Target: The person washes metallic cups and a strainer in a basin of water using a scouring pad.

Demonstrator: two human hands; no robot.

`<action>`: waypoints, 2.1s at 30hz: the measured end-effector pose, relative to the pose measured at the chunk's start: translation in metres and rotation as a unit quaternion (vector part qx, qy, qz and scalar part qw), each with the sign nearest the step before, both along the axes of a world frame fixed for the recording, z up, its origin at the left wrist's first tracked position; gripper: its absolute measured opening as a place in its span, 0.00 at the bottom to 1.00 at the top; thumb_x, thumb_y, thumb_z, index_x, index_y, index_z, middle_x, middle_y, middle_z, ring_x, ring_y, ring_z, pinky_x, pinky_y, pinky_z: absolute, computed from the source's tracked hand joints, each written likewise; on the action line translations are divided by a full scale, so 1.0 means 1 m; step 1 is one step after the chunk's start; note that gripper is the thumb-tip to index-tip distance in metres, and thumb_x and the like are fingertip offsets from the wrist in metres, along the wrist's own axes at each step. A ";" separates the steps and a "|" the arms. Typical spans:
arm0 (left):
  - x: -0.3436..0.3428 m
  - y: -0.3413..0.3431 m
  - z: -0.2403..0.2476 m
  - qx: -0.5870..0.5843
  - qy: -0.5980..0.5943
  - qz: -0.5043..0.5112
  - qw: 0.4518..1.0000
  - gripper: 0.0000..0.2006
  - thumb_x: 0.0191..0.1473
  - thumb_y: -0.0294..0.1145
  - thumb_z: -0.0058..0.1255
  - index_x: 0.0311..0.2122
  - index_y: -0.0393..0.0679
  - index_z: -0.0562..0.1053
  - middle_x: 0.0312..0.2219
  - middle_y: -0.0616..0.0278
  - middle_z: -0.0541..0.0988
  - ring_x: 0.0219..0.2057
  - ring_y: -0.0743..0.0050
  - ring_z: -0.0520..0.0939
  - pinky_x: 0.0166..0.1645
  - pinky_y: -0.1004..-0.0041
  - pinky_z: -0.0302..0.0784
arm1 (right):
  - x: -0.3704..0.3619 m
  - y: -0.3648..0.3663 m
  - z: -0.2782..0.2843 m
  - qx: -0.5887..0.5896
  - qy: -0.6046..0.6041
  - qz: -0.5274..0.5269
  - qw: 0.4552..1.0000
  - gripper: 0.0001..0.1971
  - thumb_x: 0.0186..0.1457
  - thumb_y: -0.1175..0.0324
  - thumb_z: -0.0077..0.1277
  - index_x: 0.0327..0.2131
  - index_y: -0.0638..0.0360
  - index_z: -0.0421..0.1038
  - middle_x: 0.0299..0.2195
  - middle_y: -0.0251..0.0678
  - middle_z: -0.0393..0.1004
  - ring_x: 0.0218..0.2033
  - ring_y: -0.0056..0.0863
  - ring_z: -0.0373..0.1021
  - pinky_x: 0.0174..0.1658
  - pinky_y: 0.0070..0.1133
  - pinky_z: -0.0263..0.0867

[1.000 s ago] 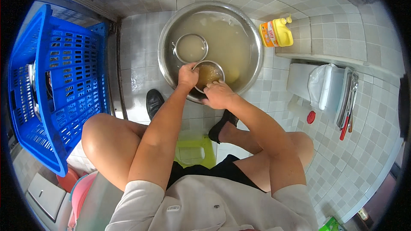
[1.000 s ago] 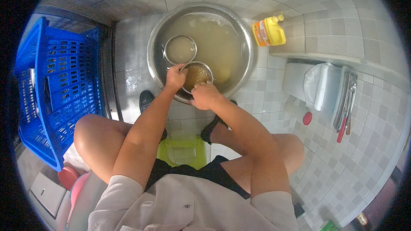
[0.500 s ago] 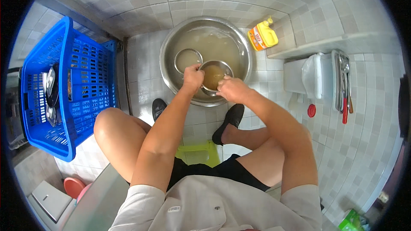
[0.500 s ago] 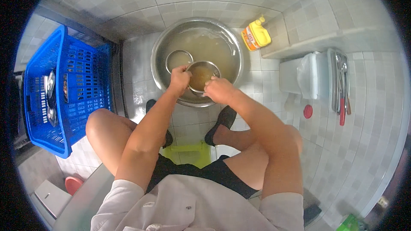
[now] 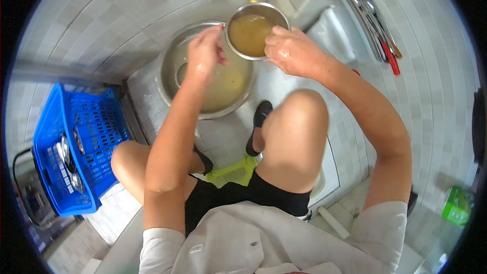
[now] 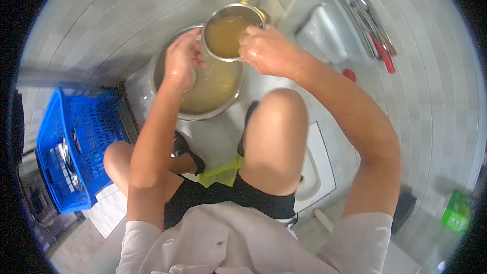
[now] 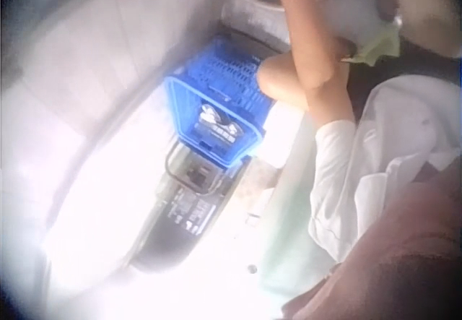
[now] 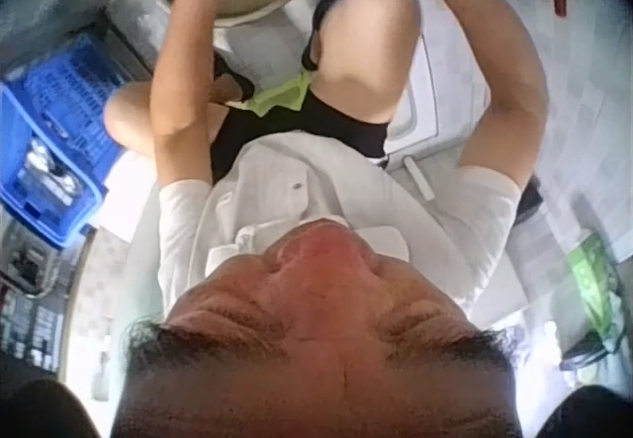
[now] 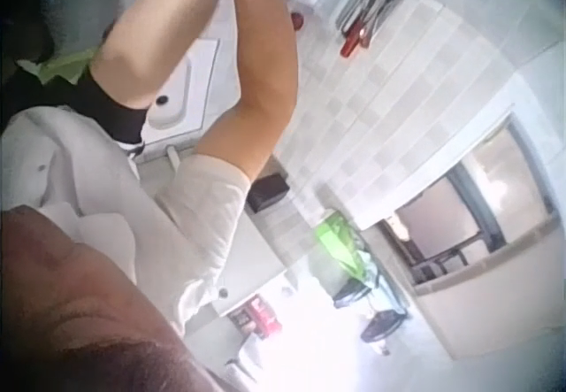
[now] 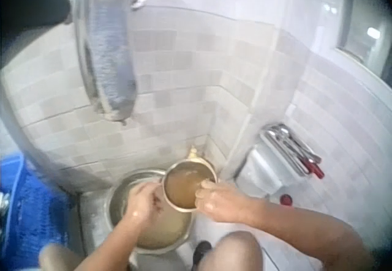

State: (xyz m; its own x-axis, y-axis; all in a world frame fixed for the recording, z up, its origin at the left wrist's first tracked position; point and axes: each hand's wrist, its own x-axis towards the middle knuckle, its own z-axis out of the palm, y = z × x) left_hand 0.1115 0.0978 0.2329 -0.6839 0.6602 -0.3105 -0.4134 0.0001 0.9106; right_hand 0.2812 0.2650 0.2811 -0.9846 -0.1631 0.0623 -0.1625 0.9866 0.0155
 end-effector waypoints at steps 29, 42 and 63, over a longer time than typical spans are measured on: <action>-0.018 -0.106 -0.170 -0.290 0.029 -0.181 0.939 0.17 0.59 0.37 0.52 0.50 0.39 0.75 0.31 0.66 0.74 0.28 0.75 0.76 0.30 0.74 0.76 | 0.460 -0.201 -0.270 -0.247 -0.494 -0.419 0.720 0.15 0.52 0.56 0.54 0.32 0.56 0.82 0.34 0.43 0.81 0.38 0.42 0.78 0.39 0.36 0.73; -0.021 -0.168 -0.213 -0.364 0.292 -0.177 0.867 0.15 0.52 0.34 0.50 0.39 0.36 0.80 0.28 0.46 0.83 0.27 0.53 0.84 0.36 0.62 0.80 | 0.451 -0.152 -0.240 -0.335 -0.704 -0.399 0.483 0.28 0.42 0.36 0.62 0.28 0.54 0.81 0.29 0.35 0.80 0.29 0.31 0.77 0.34 0.30 0.73; 0.027 -0.180 -0.100 -0.340 0.241 -0.140 0.898 0.16 0.51 0.34 0.49 0.41 0.38 0.81 0.27 0.45 0.82 0.24 0.54 0.84 0.34 0.62 0.79 | 0.261 -0.022 -0.062 -0.135 -0.169 -0.450 0.866 0.32 0.52 0.38 0.51 0.25 0.64 0.79 0.25 0.50 0.78 0.31 0.49 0.76 0.38 0.38 0.71</action>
State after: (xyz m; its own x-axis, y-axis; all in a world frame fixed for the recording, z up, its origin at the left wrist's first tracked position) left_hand 0.1390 -0.0821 0.1332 -0.6834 0.5968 -0.4205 0.1311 0.6669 0.7336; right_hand 0.5420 0.2427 0.2186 -0.6743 0.6562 -0.3388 0.7248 0.6760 -0.1332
